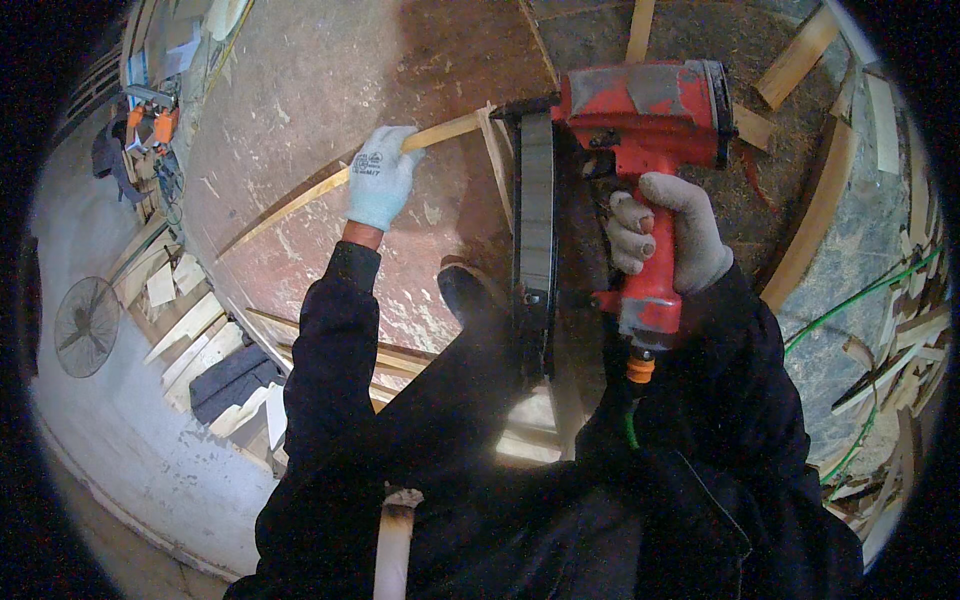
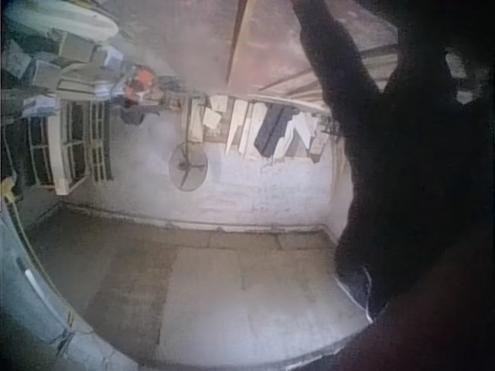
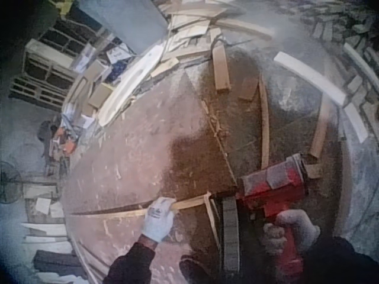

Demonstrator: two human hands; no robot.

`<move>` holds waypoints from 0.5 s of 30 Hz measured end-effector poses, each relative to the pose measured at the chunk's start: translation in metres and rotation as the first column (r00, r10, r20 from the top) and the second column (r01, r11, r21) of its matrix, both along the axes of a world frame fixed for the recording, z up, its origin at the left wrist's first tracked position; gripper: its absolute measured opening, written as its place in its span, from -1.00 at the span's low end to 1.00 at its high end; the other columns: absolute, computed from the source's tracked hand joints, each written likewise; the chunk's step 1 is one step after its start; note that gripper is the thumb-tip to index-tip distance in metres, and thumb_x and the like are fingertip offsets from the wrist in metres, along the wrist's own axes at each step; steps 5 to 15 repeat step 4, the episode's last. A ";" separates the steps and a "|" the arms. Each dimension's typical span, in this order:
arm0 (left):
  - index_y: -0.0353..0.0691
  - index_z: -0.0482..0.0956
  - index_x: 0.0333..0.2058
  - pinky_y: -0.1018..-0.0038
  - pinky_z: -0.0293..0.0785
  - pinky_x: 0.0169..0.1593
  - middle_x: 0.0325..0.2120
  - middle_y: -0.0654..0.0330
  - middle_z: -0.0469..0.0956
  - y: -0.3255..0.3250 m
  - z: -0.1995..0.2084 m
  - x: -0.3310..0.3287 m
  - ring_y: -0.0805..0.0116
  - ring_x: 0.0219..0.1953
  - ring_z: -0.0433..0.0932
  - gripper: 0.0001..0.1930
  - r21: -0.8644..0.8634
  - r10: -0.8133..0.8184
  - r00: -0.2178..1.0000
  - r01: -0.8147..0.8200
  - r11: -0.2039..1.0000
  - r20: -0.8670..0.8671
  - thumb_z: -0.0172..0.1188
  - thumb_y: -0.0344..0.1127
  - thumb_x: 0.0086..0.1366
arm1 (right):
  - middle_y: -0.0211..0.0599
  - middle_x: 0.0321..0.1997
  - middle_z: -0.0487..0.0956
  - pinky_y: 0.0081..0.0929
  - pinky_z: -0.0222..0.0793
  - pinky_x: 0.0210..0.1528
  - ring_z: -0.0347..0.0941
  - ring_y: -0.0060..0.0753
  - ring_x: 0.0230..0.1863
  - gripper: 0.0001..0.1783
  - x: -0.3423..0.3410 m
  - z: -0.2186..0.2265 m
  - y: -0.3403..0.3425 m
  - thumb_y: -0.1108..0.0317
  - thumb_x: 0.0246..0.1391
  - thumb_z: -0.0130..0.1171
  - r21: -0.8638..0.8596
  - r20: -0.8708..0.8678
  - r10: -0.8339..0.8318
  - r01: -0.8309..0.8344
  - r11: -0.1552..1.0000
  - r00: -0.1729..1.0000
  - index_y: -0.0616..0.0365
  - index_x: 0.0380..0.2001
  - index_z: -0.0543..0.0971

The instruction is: The person assembles a wooden frame by positioning thin wooden strips and securing them with a red pneumatic nail gun. They also use a hammer and pliers to adjust and trim pieces. The person works on a large curved wooden structure, adding and fastening multiple strips to form a grid-like pattern.

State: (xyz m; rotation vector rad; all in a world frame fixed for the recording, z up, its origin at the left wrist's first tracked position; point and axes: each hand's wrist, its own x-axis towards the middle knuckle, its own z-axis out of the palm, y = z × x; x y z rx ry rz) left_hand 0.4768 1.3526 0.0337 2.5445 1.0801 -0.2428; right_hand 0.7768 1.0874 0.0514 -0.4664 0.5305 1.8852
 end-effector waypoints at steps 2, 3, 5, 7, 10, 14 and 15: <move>-0.20 0.61 0.01 0.11 0.48 0.10 -0.07 0.00 0.59 0.000 -0.001 -0.001 -0.07 -0.01 0.57 -0.66 0.016 -0.015 1.000 0.015 1.000 0.012 0.30 -0.29 0.26 | -0.58 -0.64 0.18 -0.54 0.24 -0.56 0.17 -0.61 -0.65 -0.53 0.000 0.000 0.000 -0.05 0.28 0.08 0.015 0.002 -0.002 0.002 1.000 1.000 -0.09 -0.61 0.26; -0.20 0.61 0.01 0.11 0.48 0.10 -0.06 0.00 0.59 0.000 -0.001 -0.001 -0.07 -0.01 0.57 -0.66 0.020 -0.019 1.000 0.019 1.000 0.009 0.31 -0.29 0.26 | -0.58 -0.64 0.18 -0.54 0.24 -0.56 0.17 -0.61 -0.65 -0.53 0.000 0.000 0.000 -0.05 0.29 0.08 0.028 0.006 -0.005 0.004 1.000 1.000 -0.09 -0.61 0.26; -0.19 0.61 0.01 0.11 0.48 0.10 -0.06 0.00 0.59 0.001 -0.002 -0.002 -0.07 -0.01 0.57 -0.65 0.025 -0.020 1.000 0.020 0.999 0.008 0.31 -0.29 0.25 | -0.58 -0.64 0.18 -0.54 0.24 -0.56 0.17 -0.61 -0.65 -0.53 0.000 0.000 0.000 -0.05 0.29 0.08 0.042 0.009 -0.007 0.007 0.999 1.000 -0.09 -0.61 0.26; -0.19 0.61 0.01 0.11 0.48 0.10 -0.06 0.00 0.59 0.001 -0.002 -0.002 -0.07 -0.01 0.57 -0.65 0.025 -0.020 1.000 0.020 0.999 0.008 0.31 -0.29 0.25 | -0.58 -0.64 0.18 -0.54 0.24 -0.56 0.17 -0.61 -0.65 -0.53 0.000 0.000 0.000 -0.05 0.29 0.08 0.042 0.009 -0.007 0.007 0.999 1.000 -0.09 -0.61 0.26; -0.19 0.61 0.01 0.11 0.48 0.10 -0.06 0.00 0.59 0.001 -0.002 -0.002 -0.07 -0.01 0.57 -0.65 0.025 -0.020 1.000 0.020 0.999 0.008 0.31 -0.29 0.25 | -0.58 -0.64 0.18 -0.54 0.24 -0.56 0.17 -0.61 -0.65 -0.53 0.000 0.000 0.000 -0.05 0.29 0.08 0.042 0.009 -0.007 0.007 0.999 1.000 -0.09 -0.61 0.26; -0.19 0.61 0.01 0.11 0.48 0.10 -0.06 0.00 0.59 0.001 -0.002 -0.002 -0.07 -0.01 0.57 -0.65 0.025 -0.020 1.000 0.020 0.999 0.008 0.31 -0.29 0.25 | -0.58 -0.64 0.18 -0.54 0.24 -0.56 0.17 -0.61 -0.65 -0.53 0.000 0.000 0.000 -0.05 0.29 0.08 0.042 0.009 -0.007 0.007 0.999 1.000 -0.09 -0.61 0.26; -0.19 0.61 0.01 0.11 0.48 0.10 -0.06 0.00 0.59 0.001 -0.002 -0.002 -0.07 -0.01 0.57 -0.65 0.025 -0.020 1.000 0.020 0.999 0.008 0.31 -0.29 0.25 | -0.58 -0.64 0.18 -0.54 0.24 -0.56 0.17 -0.61 -0.65 -0.53 0.000 0.000 0.000 -0.05 0.29 0.08 0.042 0.009 -0.007 0.007 0.999 1.000 -0.09 -0.61 0.26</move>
